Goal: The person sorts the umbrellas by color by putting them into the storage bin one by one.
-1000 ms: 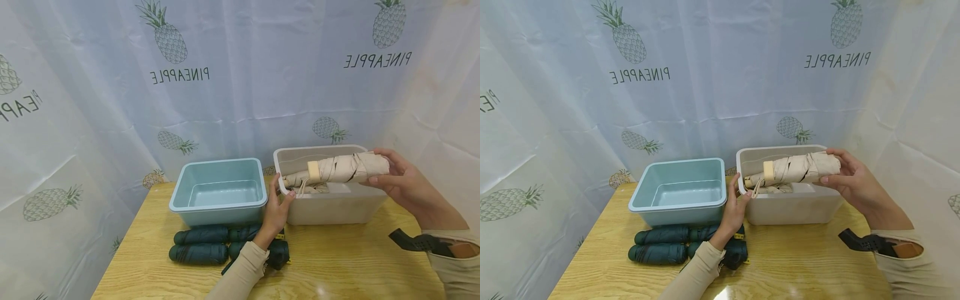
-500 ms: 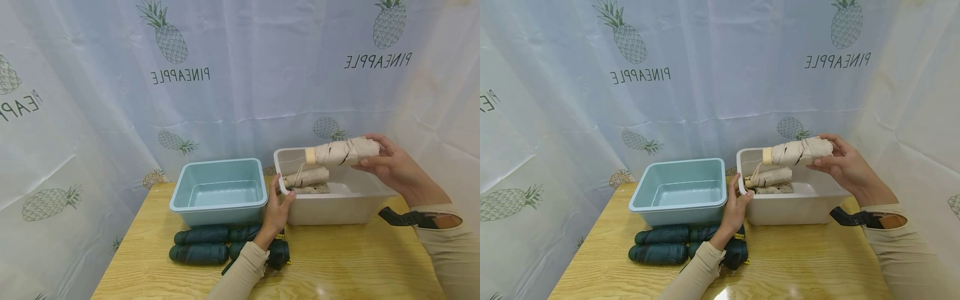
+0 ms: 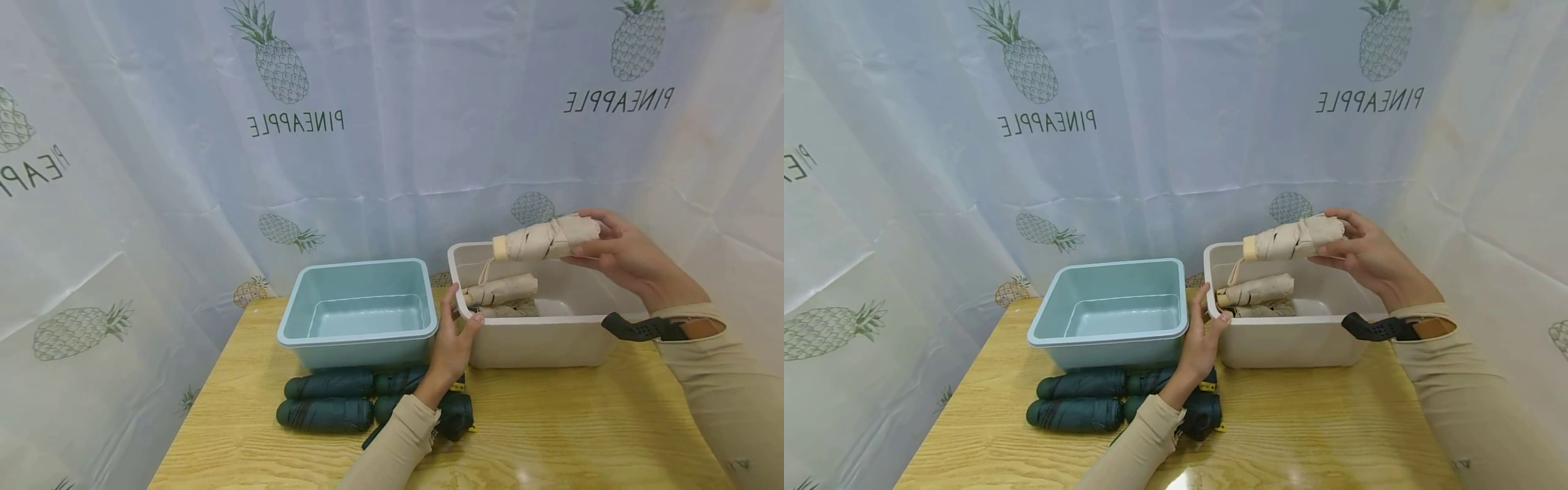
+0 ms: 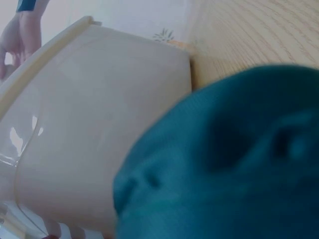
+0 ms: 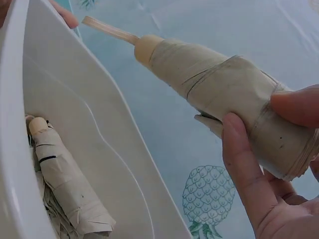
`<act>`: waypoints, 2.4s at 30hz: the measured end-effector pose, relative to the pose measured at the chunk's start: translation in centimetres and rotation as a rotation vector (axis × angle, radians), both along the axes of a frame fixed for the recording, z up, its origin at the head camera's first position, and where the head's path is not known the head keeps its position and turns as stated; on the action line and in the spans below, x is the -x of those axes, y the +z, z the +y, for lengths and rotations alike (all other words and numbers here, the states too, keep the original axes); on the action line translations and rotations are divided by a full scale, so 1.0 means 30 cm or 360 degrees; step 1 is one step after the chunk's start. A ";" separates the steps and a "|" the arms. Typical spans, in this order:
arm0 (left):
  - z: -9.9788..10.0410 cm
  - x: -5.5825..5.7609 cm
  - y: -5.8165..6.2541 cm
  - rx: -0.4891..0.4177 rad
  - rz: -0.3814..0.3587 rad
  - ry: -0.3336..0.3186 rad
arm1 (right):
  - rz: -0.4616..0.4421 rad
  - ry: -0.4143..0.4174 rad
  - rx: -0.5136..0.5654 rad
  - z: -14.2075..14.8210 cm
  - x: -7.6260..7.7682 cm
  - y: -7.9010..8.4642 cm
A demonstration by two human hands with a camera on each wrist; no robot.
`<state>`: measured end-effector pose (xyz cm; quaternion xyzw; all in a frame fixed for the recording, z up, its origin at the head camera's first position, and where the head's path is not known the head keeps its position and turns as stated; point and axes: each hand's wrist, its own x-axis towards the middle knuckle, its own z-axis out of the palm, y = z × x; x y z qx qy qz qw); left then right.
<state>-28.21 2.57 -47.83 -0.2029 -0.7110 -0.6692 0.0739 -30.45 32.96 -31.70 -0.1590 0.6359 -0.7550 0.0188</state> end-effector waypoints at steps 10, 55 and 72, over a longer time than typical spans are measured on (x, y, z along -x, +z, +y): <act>-0.001 0.000 -0.002 -0.0012 -0.0014 -0.0004 | -0.0269 -0.0101 -0.0245 -0.041 0.061 0.022; -0.006 0.004 -0.003 0.0018 -0.0029 0.0010 | -0.0518 -0.0004 -0.0848 -0.241 0.295 -0.123; -0.009 0.000 0.004 0.0005 -0.0054 0.0014 | -0.0660 0.0083 -0.0829 -0.205 0.274 -0.107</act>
